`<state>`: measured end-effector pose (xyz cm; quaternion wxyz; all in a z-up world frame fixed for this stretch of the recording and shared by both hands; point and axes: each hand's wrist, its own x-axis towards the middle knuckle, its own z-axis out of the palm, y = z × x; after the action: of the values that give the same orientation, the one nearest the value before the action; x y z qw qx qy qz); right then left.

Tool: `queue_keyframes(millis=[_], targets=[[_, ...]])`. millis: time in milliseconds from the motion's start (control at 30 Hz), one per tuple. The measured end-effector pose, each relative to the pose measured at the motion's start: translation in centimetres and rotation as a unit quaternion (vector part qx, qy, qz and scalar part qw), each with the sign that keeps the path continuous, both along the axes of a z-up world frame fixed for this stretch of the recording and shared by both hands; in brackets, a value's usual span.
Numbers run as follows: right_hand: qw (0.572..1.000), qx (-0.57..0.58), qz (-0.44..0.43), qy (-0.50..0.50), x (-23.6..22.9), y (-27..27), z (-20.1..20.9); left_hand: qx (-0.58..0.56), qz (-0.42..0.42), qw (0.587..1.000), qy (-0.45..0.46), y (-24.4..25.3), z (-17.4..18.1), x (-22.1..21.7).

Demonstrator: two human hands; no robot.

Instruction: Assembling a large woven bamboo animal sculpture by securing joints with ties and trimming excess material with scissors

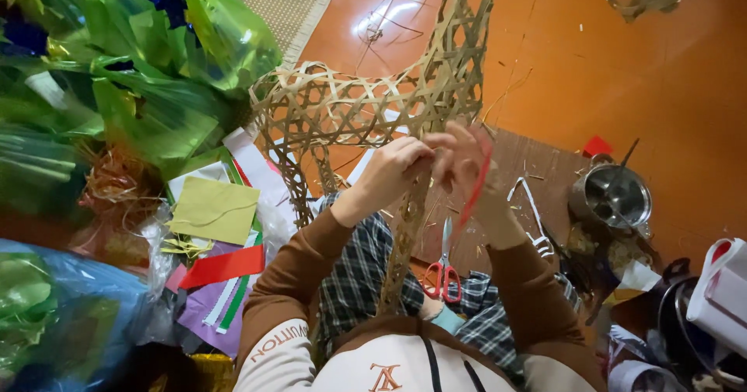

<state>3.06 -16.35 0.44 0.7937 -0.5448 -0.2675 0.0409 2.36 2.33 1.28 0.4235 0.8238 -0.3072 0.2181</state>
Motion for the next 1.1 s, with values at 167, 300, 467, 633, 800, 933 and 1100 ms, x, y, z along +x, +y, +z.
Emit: queue_keyframes(millis=[167, 300, 467, 633, 800, 933, 1100], targets=[[0.817, -0.293, -0.284, -0.407, 0.6, 1.0, 1.2, -0.027, 0.035, 0.999, -0.018, 0.1, 1.6, -0.5], [0.761, -0.319, -0.31, -0.472, -0.1, 1.0, 2.1, -0.117, 0.067, 0.989, 0.055, -0.7, 0.6, -0.5], [0.685, -0.386, -0.326, -0.525, 1.6, 0.3, -1.9, -0.214, 0.067, 0.964, 0.143, -1.1, 0.6, -0.3], [0.667, -0.399, -0.345, -0.526, 1.2, 0.8, -0.4, -0.114, 0.118, 0.985, 0.043, -2.1, 1.3, -1.4], [0.771, -0.426, -0.318, -0.349, 0.1, 0.8, -0.3, -0.078, 0.207, 0.972, -0.074, -2.9, 0.8, -1.2], [0.977, -0.162, -0.122, 0.068, 0.4, 0.6, 0.7, 0.042, 0.215, 0.973, -0.076, -2.6, -0.7, -1.0], [0.971, -0.043, -0.037, 0.232, 0.3, 0.7, 2.2, 0.124, 0.225, 0.961, -0.099, -2.4, -1.2, -1.0]])
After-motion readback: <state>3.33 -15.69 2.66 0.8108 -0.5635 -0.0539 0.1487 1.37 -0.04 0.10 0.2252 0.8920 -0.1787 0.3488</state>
